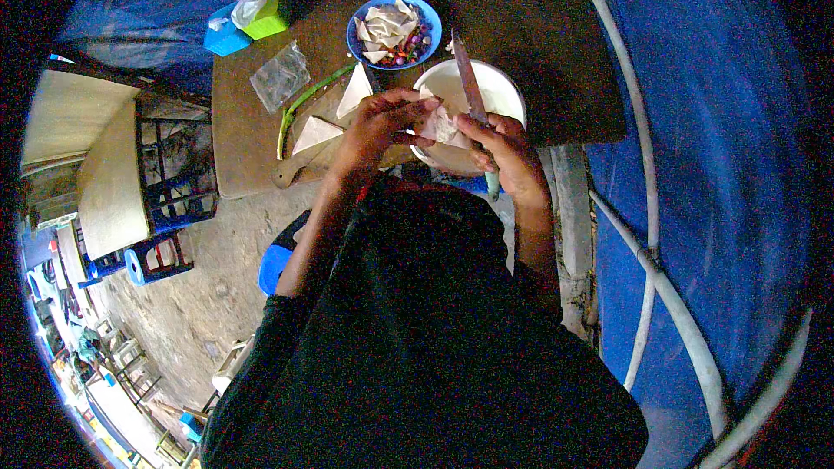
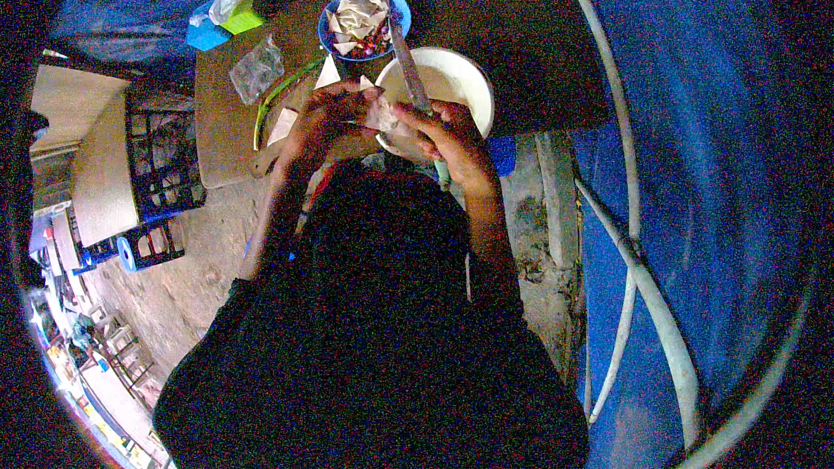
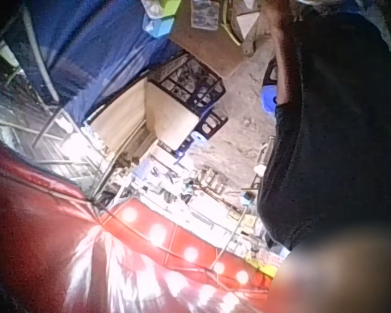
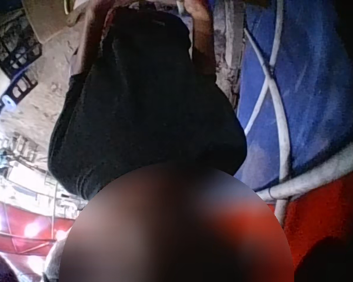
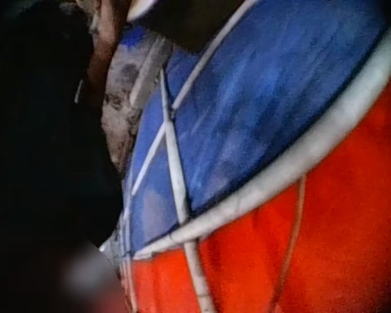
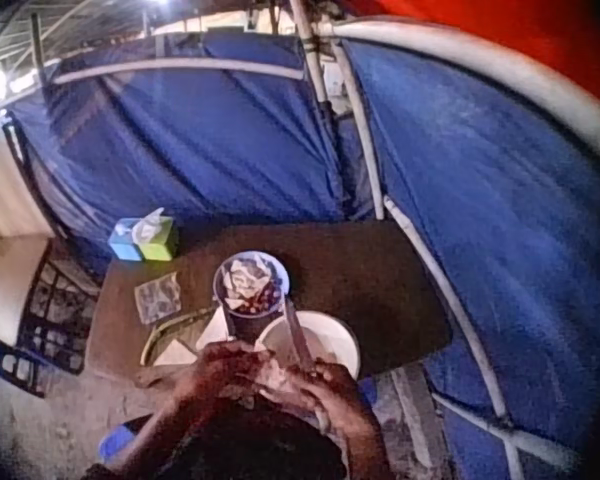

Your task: The person repeatedly scoops a paste from a white bowl with a spoon and spreads it onto triangular wrappers. They fold the wrappers into sealed packets and place them into a blue bowl. The process continues with multiple wrappers throughout the clip.

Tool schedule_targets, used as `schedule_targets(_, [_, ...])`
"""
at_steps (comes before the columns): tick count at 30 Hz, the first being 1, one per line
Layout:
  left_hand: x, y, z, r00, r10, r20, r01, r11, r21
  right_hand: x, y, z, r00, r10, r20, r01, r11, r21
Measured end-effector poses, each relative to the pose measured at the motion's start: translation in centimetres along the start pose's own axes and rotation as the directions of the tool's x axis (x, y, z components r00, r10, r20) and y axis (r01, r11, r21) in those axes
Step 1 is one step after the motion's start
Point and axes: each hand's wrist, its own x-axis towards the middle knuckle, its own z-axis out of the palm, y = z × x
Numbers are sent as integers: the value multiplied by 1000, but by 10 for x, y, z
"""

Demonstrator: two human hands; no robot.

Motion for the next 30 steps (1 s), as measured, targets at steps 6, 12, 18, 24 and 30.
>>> schedule_targets(6, [-2, -2, 7, 995, -62, -79, 51, 990, -135, 0, 0, 8, 997, 6, -73, -11, 998, -63])
schedule_targets(12, [-10, -17, 5, 984, -147, -101, 114, 953, -280, -3, -2, 7, 999, 7, -43, -9, 999, -47])
schedule_targets(18, [-17, -25, 0, 993, 46, -105, -64, 981, -182, -11, -11, 8, 1000, -14, 11, 15, 996, -90])
schedule_targets(24, [-29, -11, 3, 992, -97, -76, 68, 946, -317, -16, -16, 8, 999, -26, 26, 29, 995, -97])
schedule_targets(30, [-26, -6, 6, 971, -195, -139, 157, 956, -248, -13, -9, 3, 997, -61, 56, 61, 998, 2])
